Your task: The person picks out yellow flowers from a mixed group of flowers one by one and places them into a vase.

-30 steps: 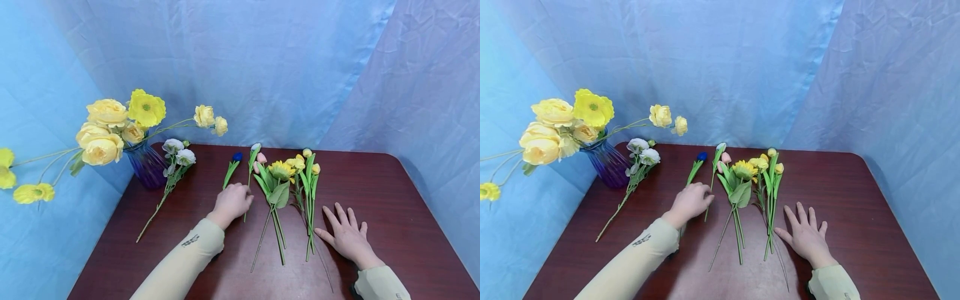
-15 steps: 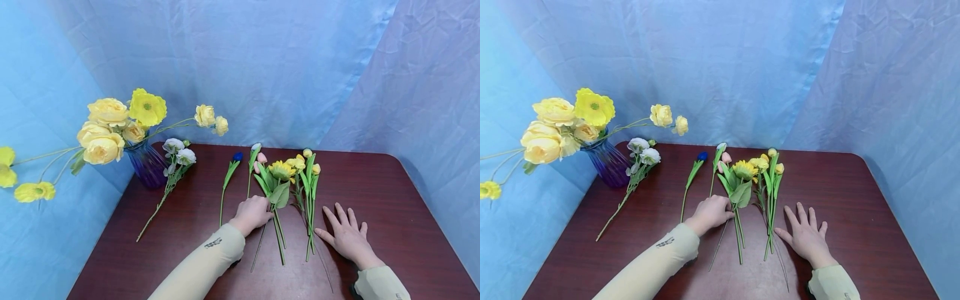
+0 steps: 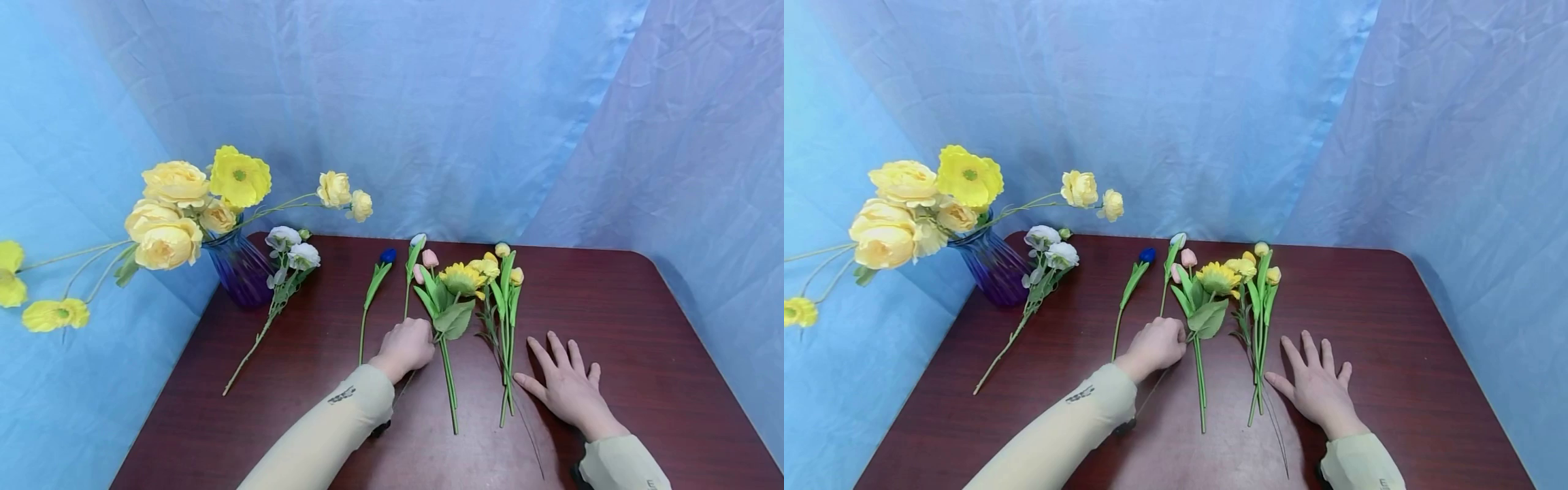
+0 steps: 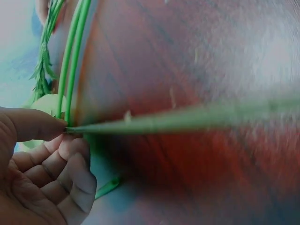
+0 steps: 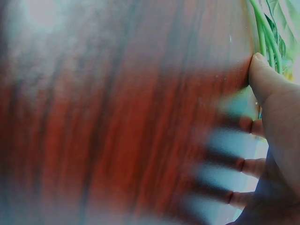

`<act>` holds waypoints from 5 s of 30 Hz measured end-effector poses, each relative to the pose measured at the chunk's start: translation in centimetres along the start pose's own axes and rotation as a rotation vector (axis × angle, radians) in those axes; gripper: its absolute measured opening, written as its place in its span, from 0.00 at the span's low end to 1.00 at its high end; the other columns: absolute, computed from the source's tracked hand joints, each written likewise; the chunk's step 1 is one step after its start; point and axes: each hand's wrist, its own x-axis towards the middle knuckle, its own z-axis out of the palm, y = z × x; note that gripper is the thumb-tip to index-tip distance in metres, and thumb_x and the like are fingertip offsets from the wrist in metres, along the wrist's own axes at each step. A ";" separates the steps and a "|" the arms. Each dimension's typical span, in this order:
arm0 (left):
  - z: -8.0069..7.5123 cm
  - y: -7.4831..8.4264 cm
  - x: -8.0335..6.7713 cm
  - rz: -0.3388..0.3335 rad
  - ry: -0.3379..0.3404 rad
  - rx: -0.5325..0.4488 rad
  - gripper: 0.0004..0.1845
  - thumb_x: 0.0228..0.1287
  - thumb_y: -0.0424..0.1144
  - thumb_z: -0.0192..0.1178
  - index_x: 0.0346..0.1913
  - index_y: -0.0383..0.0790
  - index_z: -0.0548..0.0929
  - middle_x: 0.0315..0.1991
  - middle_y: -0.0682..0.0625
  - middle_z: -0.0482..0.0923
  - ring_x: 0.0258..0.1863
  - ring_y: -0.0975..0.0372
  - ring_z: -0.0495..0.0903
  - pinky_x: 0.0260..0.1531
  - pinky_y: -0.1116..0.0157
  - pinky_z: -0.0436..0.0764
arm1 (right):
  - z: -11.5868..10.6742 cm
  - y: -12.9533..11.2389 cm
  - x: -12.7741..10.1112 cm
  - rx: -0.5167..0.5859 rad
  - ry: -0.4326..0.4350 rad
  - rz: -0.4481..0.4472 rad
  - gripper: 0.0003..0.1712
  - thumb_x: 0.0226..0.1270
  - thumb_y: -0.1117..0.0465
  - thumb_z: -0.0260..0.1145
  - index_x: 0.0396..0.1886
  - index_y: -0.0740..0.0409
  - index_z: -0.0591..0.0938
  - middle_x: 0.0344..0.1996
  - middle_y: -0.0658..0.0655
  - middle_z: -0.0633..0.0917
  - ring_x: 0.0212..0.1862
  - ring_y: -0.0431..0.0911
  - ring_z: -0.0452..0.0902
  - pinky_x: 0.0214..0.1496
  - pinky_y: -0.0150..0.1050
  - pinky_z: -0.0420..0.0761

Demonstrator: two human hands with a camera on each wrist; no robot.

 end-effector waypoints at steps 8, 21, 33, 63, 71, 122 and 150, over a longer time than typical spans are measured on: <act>-2.2 -0.9 -0.6 0.048 0.054 -0.024 0.15 0.62 0.32 0.60 0.20 0.48 0.72 0.18 0.57 0.66 0.19 0.62 0.65 0.19 0.65 0.66 | 0.0 0.1 0.1 -0.015 -0.002 0.005 0.52 0.69 0.26 0.56 0.81 0.51 0.58 0.78 0.73 0.52 0.75 0.79 0.41 0.59 0.86 0.43; -6.5 -2.0 -2.1 0.169 0.278 0.109 0.01 0.68 0.37 0.65 0.39 0.45 0.83 0.34 0.53 0.83 0.28 0.59 0.81 0.22 0.60 0.79 | 0.0 0.1 0.2 -0.032 -0.011 0.010 0.53 0.68 0.25 0.56 0.81 0.51 0.59 0.78 0.74 0.53 0.74 0.79 0.42 0.59 0.86 0.44; -10.3 -3.0 -3.4 0.333 0.556 0.240 0.02 0.66 0.36 0.67 0.39 0.43 0.84 0.33 0.52 0.82 0.27 0.57 0.82 0.19 0.58 0.79 | -0.1 0.0 0.3 -0.047 -0.011 0.005 0.53 0.67 0.24 0.55 0.80 0.51 0.59 0.77 0.74 0.53 0.74 0.79 0.43 0.58 0.86 0.45; -19.4 -9.7 -5.9 0.604 1.044 0.527 0.07 0.70 0.27 0.56 0.45 0.33 0.83 0.41 0.41 0.83 0.40 0.47 0.82 0.41 0.50 0.85 | -0.2 0.0 0.3 -0.044 -0.012 0.007 0.52 0.68 0.25 0.55 0.80 0.53 0.59 0.77 0.75 0.53 0.73 0.80 0.43 0.58 0.86 0.45; -20.2 -11.0 -6.0 0.597 1.113 0.454 0.11 0.75 0.26 0.50 0.45 0.32 0.84 0.41 0.40 0.83 0.40 0.44 0.81 0.40 0.48 0.83 | -0.1 0.0 0.3 -0.046 -0.011 0.003 0.52 0.68 0.25 0.55 0.80 0.53 0.60 0.77 0.74 0.53 0.73 0.80 0.44 0.58 0.86 0.46; -21.8 -16.9 -7.2 -0.161 1.125 0.271 0.17 0.63 0.25 0.46 0.17 0.39 0.65 0.13 0.44 0.57 0.14 0.49 0.55 0.09 0.51 0.54 | 0.1 -0.1 -0.1 -0.023 0.013 -0.003 0.51 0.69 0.26 0.56 0.80 0.52 0.59 0.78 0.73 0.52 0.75 0.79 0.42 0.59 0.86 0.43; -11.6 -10.3 -3.7 0.409 0.939 0.226 0.16 0.66 0.37 0.58 0.54 0.38 0.85 0.51 0.41 0.82 0.47 0.44 0.80 0.46 0.48 0.82 | 0.0 -0.1 0.0 -0.045 -0.003 0.002 0.52 0.69 0.25 0.54 0.80 0.52 0.59 0.77 0.74 0.53 0.74 0.79 0.42 0.58 0.86 0.45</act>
